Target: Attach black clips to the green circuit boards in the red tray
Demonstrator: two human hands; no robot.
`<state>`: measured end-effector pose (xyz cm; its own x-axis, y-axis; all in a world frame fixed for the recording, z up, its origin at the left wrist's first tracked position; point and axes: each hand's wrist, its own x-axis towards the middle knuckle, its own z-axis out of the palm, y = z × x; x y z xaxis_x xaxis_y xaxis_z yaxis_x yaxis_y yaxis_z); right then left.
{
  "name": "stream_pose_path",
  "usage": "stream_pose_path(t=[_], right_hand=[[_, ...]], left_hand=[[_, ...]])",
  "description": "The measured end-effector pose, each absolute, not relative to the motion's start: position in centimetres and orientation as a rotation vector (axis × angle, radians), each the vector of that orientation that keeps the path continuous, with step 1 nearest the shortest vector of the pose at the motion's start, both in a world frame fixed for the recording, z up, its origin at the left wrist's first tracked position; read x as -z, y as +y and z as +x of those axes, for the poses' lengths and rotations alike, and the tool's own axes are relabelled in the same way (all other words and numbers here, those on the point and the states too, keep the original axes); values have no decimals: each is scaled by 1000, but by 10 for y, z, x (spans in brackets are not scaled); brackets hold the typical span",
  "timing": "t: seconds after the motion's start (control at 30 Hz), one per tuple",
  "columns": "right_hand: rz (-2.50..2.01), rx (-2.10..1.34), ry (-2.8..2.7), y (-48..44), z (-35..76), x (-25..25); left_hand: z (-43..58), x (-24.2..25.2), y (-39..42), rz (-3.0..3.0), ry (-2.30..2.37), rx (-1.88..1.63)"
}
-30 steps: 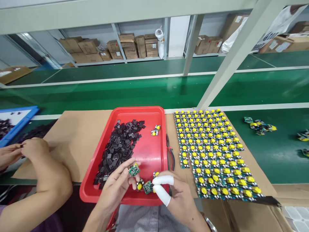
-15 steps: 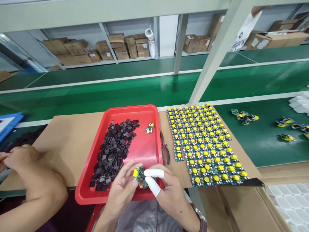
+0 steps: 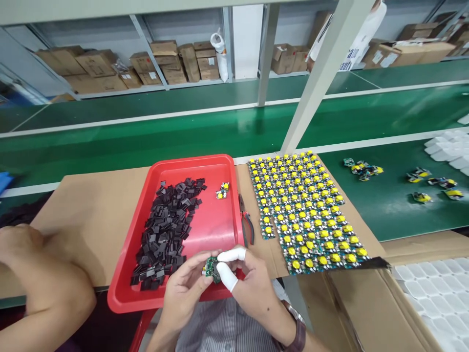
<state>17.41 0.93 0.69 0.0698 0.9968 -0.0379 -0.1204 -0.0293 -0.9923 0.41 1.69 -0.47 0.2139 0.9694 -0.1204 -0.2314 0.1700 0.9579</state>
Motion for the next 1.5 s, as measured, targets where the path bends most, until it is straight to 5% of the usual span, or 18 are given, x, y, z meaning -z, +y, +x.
stream_pose_path(t=[0.87,1.13,1.5], right_hand=[[-1266,-842,-1445,3,170,-6],[-1284,-1173,-1197,11,176,-3],[-1331,-988,-1330,4,172,-6]], left_hand=[[7,9,20,1094,1015,-1098],[7,9,19,1109,996,-1111],[8,5,21,1271,1059,-1138]])
